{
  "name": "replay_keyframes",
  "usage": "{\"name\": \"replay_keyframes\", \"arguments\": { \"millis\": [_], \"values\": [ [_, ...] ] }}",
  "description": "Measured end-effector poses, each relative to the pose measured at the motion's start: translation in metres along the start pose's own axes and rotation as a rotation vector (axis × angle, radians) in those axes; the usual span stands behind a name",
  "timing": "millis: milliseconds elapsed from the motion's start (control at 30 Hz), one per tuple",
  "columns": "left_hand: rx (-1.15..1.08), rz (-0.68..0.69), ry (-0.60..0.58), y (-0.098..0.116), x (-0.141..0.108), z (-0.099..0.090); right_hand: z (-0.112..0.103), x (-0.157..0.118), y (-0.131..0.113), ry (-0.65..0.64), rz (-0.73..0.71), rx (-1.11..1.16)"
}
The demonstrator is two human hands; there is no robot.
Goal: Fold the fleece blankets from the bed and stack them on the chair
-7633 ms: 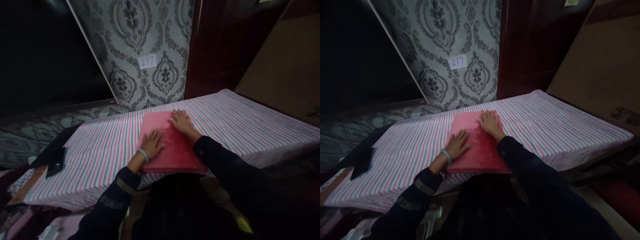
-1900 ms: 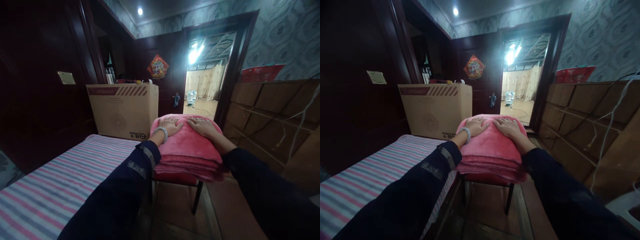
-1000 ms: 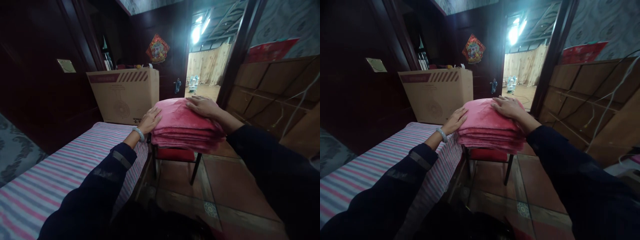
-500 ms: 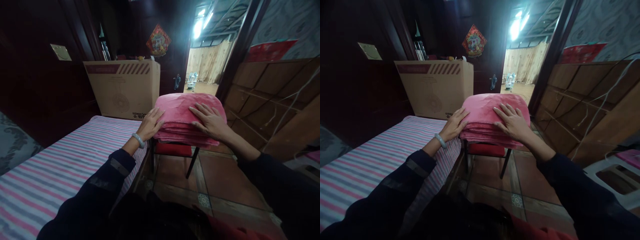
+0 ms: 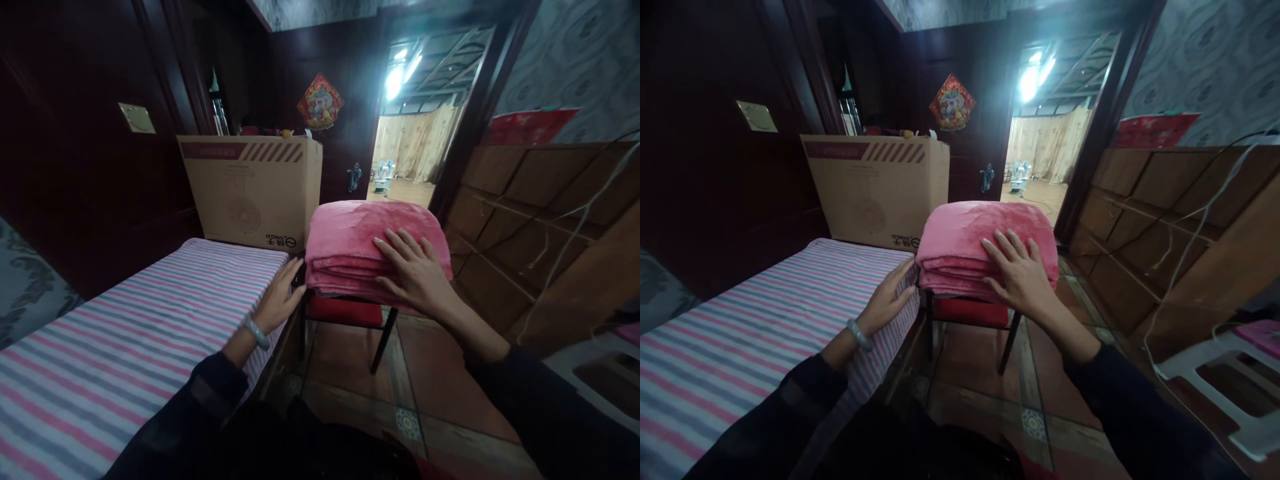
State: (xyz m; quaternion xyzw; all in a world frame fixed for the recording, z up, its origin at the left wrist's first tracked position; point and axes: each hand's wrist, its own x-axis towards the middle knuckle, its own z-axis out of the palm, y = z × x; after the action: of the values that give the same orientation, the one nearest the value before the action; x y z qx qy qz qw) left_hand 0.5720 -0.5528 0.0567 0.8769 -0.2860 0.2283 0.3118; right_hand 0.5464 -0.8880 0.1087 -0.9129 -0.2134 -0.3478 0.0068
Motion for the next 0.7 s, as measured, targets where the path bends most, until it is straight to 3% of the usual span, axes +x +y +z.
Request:
{"name": "replay_keyframes", "arguments": {
  "millis": [133,267,333,400,500,600,700],
  "values": [
    [0.094,-0.109,-0.119,-0.010,-0.071,-0.001,-0.008,-0.008,-0.024,0.114,-0.014,0.091],
    [0.199,-0.219,-0.168,-0.005,-0.158,-0.001,0.004,-0.033,-0.079,0.323,-0.207,0.395],
    [0.264,-0.281,-0.143,0.003,-0.200,-0.005,0.028,-0.049,-0.113,0.268,-0.302,0.624],
    [0.357,-0.367,-0.083,0.011,-0.239,-0.015,0.063,-0.063,-0.147,0.115,-0.341,0.818],
    [0.550,-0.557,0.060,0.024,-0.294,-0.044,0.124,-0.074,-0.188,-0.066,-0.316,1.010],
    [0.760,-0.778,0.197,0.042,-0.347,-0.078,0.179,-0.067,-0.214,-0.108,-0.218,1.110],
    [0.921,-1.010,0.278,0.068,-0.393,-0.102,0.216,-0.041,-0.237,-0.088,-0.171,1.147]
  ]
}}
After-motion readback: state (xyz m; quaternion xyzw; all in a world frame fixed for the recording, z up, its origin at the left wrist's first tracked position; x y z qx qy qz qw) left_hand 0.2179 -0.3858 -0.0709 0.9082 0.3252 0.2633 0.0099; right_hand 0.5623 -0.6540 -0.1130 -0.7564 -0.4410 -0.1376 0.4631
